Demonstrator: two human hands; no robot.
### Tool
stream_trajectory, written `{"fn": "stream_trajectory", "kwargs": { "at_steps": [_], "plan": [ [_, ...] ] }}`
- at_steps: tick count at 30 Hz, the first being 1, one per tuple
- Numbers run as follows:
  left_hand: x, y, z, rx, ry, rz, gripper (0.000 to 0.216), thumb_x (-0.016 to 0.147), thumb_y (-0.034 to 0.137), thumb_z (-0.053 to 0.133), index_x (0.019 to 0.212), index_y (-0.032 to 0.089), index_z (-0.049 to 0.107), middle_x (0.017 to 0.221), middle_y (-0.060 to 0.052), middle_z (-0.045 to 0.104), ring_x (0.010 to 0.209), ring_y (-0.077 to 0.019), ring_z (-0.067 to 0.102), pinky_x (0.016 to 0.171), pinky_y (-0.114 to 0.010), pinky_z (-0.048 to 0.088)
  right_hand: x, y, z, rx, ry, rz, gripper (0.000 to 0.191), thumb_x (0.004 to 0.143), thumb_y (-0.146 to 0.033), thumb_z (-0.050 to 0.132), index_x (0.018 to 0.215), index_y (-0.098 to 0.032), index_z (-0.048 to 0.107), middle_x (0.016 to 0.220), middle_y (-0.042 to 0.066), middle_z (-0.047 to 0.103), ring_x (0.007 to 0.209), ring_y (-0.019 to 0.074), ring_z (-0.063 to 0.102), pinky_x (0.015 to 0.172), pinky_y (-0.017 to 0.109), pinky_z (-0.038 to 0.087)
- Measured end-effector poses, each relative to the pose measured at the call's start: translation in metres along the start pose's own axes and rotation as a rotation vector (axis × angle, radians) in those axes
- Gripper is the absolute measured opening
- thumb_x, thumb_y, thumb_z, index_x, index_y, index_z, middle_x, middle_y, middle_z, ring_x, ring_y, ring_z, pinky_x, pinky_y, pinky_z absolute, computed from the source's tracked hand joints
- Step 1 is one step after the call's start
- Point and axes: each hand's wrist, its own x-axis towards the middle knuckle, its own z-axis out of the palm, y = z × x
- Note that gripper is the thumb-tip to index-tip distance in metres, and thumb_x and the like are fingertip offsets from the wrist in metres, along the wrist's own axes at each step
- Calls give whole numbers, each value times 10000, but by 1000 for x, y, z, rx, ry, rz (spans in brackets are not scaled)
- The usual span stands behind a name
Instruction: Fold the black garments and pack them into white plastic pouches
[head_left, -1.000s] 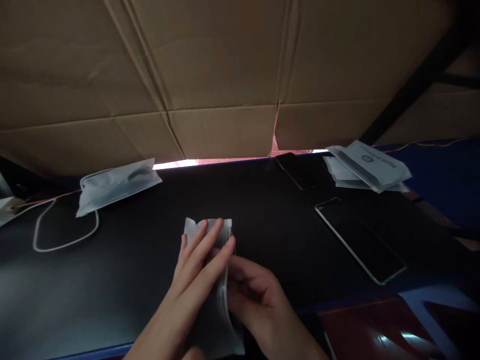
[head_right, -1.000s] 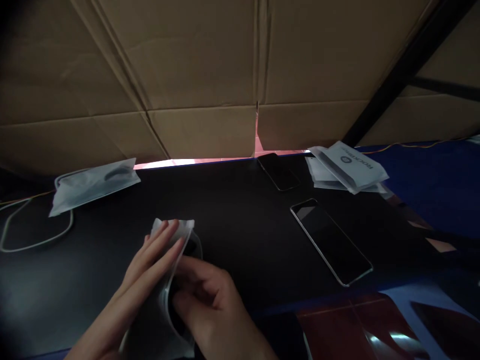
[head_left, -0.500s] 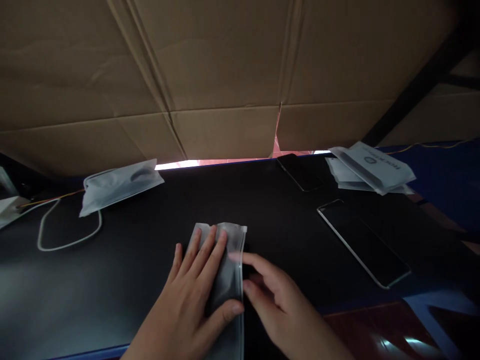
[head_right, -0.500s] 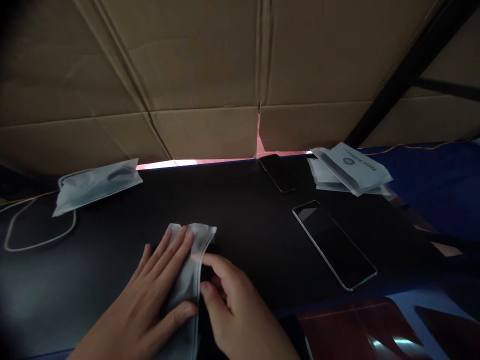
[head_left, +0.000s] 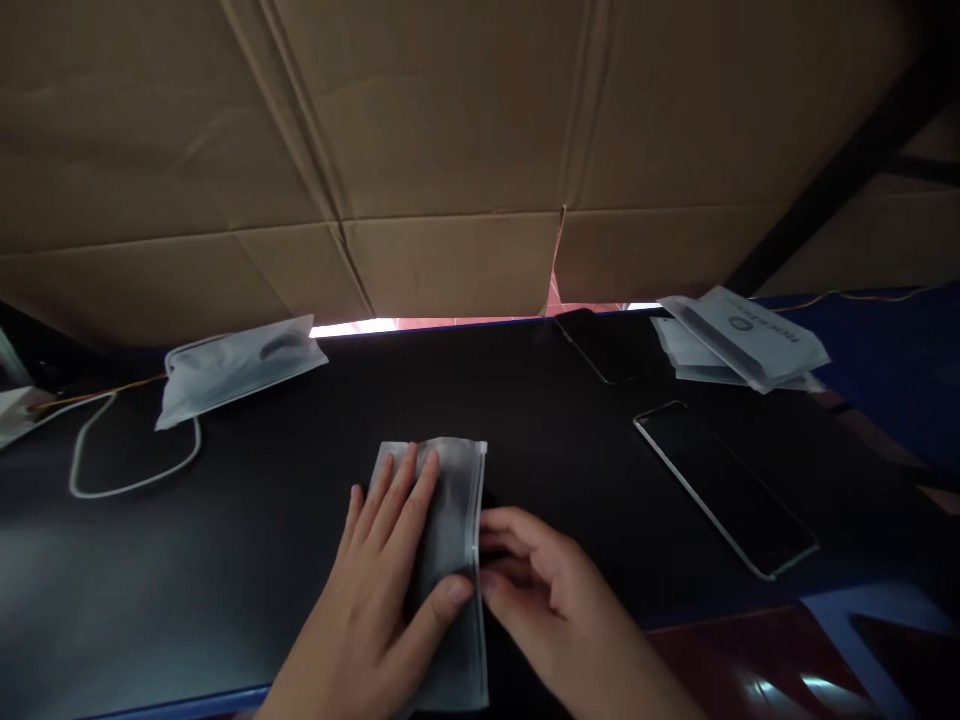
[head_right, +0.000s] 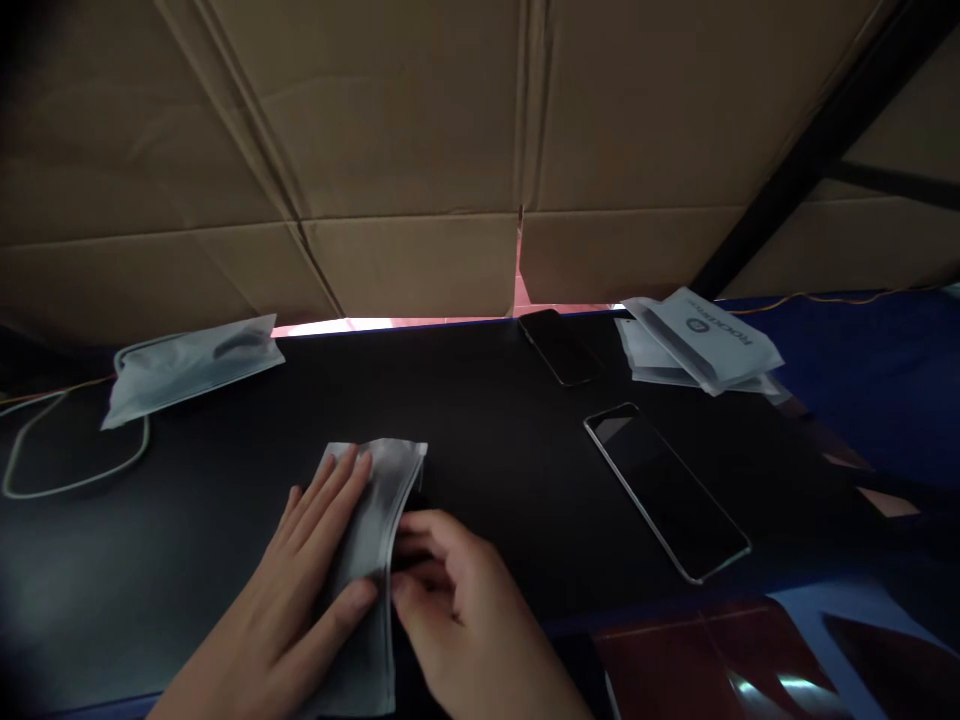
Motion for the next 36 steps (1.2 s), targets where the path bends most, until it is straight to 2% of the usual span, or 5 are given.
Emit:
{"fn": "stream_trajectory", "kwargs": {
  "at_steps": [9, 14, 22, 30, 36],
  "plan": [
    [-3, 18, -15, -40, -21, 18, 821, 1126, 646, 325, 1784, 240, 49, 1806, -171, 291, 1655, -382, 310, 1183, -657, 438, -10, 6, 13, -22, 47, -76, 579, 963, -198, 695, 1525, -332, 657, 1475, 82, 730, 1355, 309, 712, 1146, 494, 586],
    [-4, 15, -6, 11, -17, -10, 814, 1130, 618, 361, 1783, 264, 28, 1789, -180, 318, 1633, -417, 343, 1133, -717, 464, -15, 1, 4, -372, -17, -79, 802, 928, -103, 626, 1660, -402, 493, 1656, 32, 590, 1513, 312, 583, 1221, 522, 529],
    [2, 6, -15, -12, -100, -26, 712, 1157, 552, 322, 1771, 384, 3, 1795, -114, 326, 1646, -420, 289, 1149, -785, 420, -13, 8, -1, -577, 182, -122, 589, 928, -137, 656, 1461, -385, 694, 1311, 43, 756, 1051, 240, 785, 915, 371, 676],
    [74, -25, -40, -147, -318, -52, 512, 1134, 515, 413, 1574, 318, 586, 1605, -54, 649, 1574, -366, 506, 1301, -778, 272, -17, 17, -44, -451, 226, -17, 414, 1006, -387, 681, 1416, -380, 742, 1300, 53, 774, 1066, 243, 745, 985, 421, 623],
    [116, -10, -27, -208, -332, -50, 265, 1071, 295, 531, 1086, 236, 789, 1107, -63, 814, 1074, -293, 753, 981, -484, 579, 3, 1, -38, -505, 249, -36, 373, 1049, -435, 626, 1363, -321, 793, 1325, 81, 796, 1208, 286, 743, 1061, 457, 587]
  ]
}}
